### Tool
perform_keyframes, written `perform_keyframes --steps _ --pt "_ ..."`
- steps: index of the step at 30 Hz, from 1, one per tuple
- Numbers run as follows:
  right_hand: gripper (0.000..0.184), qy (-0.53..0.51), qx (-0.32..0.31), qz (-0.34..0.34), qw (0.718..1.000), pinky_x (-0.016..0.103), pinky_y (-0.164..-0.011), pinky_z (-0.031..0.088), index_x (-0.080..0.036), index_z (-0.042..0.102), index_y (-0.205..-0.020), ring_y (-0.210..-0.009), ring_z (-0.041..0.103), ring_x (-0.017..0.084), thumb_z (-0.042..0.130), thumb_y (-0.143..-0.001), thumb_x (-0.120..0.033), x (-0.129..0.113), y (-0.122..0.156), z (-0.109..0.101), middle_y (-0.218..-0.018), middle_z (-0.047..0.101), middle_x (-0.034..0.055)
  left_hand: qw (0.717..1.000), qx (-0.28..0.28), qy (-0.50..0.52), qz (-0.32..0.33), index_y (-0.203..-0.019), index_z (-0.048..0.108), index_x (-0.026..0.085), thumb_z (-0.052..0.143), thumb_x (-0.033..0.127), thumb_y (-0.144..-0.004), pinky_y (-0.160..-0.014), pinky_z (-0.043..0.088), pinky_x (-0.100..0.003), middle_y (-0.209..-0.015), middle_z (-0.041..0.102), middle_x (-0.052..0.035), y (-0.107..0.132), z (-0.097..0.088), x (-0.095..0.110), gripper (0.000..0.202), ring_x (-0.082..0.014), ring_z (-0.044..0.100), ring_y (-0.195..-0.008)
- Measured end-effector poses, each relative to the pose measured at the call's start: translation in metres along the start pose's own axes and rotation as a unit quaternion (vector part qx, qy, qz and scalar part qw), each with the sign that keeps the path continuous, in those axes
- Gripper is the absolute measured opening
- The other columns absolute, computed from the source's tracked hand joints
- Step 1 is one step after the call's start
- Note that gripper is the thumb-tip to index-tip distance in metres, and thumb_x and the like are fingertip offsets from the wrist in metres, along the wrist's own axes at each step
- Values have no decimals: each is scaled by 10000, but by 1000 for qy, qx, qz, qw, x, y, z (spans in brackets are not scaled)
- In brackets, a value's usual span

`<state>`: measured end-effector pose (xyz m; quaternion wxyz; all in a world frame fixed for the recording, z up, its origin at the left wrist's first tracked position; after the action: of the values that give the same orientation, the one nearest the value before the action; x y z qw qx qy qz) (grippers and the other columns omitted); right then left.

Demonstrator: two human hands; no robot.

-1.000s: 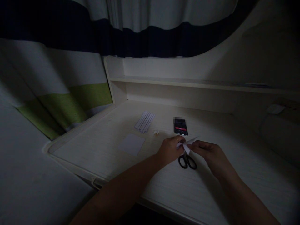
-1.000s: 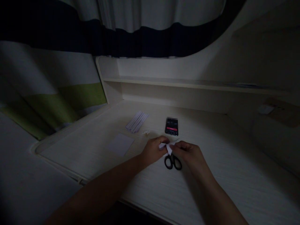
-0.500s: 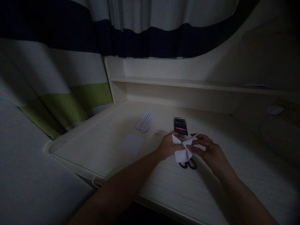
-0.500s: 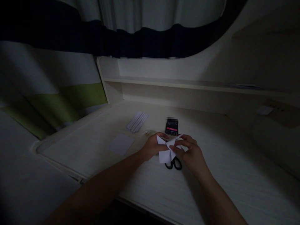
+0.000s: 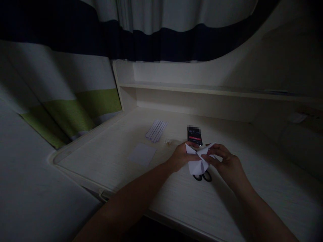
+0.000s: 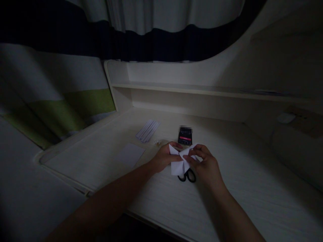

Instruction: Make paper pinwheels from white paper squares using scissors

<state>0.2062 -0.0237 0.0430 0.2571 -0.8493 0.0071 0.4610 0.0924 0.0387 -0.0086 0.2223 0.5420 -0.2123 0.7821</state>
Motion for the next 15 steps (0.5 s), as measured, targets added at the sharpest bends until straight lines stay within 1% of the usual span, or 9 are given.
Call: perform_keyframes --steps 7,12,15 --pt "216 8 3 2 1000 318 -681 438 -199 584 -616 -764 560 191 608 -640 -412 -7 1 1 -825 554 46 1000 -6 11 2 -887 507 125 729 149 -483 -588 375 -235 -674 540 19 1 2 2 462 -76 491 -580" --pt "201 22 0 -20 1000 326 -724 419 -195 572 -656 -780 553 197 574 -674 -396 -10 3 2 -834 566 55 1000 -8 19 1 -881 516 124 732 146 -475 -592 378 -243 -670 534 21 0 1 1 460 -79 491 -580" --pt "197 27 -1 -9 1000 312 -690 415 -194 561 -693 -747 552 191 564 -683 -391 -8 5 3 -807 577 47 999 -17 32 9 -876 515 123 734 139 -480 -602 380 -241 -686 534 19 -1 1 0 453 -80 498 -598"
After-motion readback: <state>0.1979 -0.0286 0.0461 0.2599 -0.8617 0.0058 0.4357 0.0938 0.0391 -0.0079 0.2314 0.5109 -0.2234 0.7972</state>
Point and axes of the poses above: each hand's wrist, its own y-axis away from the middle knuckle, its own z-axis out of the palm, x = y × z, the point moved 8 cm from there along -y, towards the middle knuckle
